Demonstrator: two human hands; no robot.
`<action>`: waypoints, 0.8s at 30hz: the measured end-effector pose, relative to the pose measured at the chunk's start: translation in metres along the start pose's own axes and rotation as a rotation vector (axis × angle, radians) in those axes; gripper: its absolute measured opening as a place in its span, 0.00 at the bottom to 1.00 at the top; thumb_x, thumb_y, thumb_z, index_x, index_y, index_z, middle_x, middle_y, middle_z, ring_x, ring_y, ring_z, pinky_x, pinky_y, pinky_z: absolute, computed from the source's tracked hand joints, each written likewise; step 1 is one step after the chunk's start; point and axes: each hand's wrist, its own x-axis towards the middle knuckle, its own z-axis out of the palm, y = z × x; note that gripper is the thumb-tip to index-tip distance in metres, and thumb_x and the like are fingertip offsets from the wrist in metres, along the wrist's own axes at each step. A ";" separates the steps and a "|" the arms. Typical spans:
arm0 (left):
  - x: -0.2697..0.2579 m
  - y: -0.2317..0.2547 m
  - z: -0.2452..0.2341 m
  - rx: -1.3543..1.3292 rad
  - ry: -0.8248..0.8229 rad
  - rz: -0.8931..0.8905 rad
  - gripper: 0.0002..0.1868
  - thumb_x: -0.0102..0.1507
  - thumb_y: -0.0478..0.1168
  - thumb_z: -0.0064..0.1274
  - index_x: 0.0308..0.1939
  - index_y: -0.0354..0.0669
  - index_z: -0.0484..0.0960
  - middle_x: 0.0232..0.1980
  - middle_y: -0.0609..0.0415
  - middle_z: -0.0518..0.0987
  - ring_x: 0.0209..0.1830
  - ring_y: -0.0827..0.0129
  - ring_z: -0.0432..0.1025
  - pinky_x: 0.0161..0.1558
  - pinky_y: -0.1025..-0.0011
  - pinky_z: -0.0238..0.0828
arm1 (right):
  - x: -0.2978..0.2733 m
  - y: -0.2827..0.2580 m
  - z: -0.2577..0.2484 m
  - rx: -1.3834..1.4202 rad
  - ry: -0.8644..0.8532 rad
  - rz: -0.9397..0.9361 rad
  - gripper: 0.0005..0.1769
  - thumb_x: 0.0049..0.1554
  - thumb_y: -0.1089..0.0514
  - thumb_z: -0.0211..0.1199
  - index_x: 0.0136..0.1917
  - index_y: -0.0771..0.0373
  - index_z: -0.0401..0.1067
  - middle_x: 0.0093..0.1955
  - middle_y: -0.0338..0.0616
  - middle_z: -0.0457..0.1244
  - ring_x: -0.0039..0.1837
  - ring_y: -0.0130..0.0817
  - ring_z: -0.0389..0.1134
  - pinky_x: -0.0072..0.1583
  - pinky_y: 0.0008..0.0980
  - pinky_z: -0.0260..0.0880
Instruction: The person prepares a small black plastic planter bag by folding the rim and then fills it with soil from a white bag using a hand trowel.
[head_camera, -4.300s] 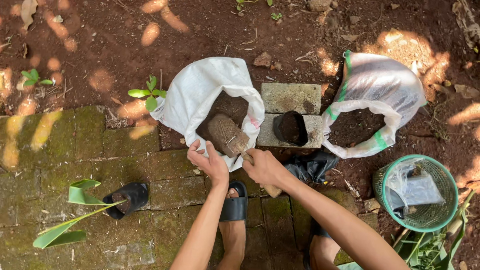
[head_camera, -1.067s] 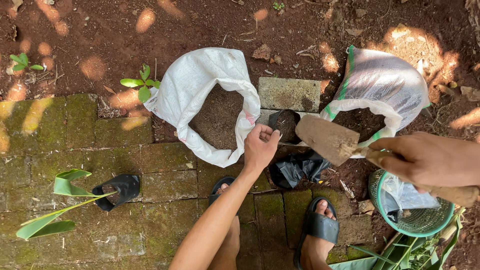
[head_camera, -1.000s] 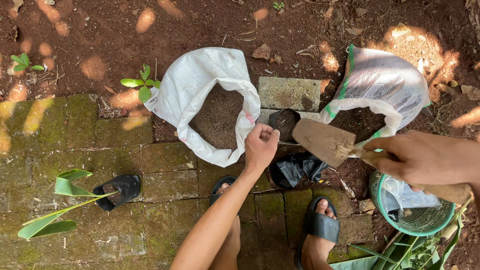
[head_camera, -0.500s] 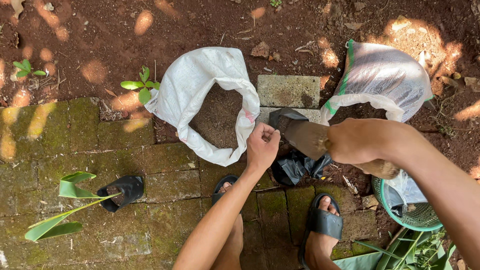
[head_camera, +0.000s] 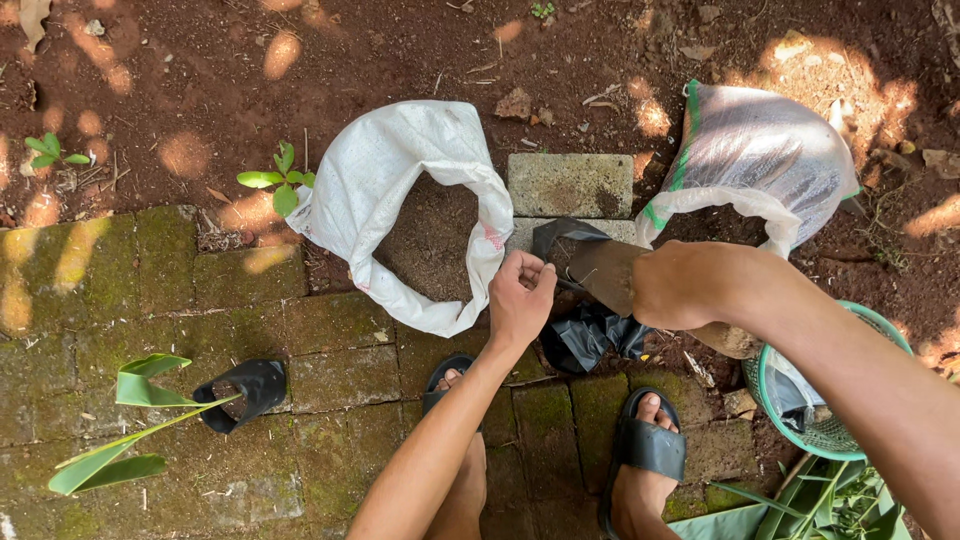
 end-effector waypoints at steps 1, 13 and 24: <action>0.000 0.001 0.000 0.002 -0.003 -0.003 0.04 0.57 0.37 0.48 0.29 0.39 0.74 0.22 0.54 0.73 0.20 0.76 0.67 0.22 0.73 0.63 | -0.003 0.001 0.002 0.004 -0.003 0.000 0.18 0.59 0.56 0.38 0.54 0.65 0.64 0.31 0.44 0.64 0.32 0.35 0.71 0.45 0.38 0.74; -0.004 0.009 -0.002 0.050 0.009 -0.056 0.07 0.59 0.42 0.50 0.28 0.46 0.72 0.24 0.61 0.69 0.23 0.76 0.62 0.30 0.74 0.61 | -0.063 0.089 0.090 -0.017 0.490 -0.258 0.14 0.57 0.44 0.45 0.50 0.49 0.64 0.26 0.26 0.61 0.25 0.21 0.65 0.29 0.22 0.72; -0.006 0.010 0.001 0.039 0.036 -0.044 0.06 0.59 0.41 0.50 0.28 0.46 0.72 0.24 0.61 0.69 0.24 0.76 0.62 0.29 0.75 0.61 | -0.030 0.030 0.084 0.950 0.754 0.371 0.25 0.60 0.51 0.43 0.69 0.56 0.56 0.42 0.51 0.67 0.33 0.40 0.69 0.39 0.40 0.74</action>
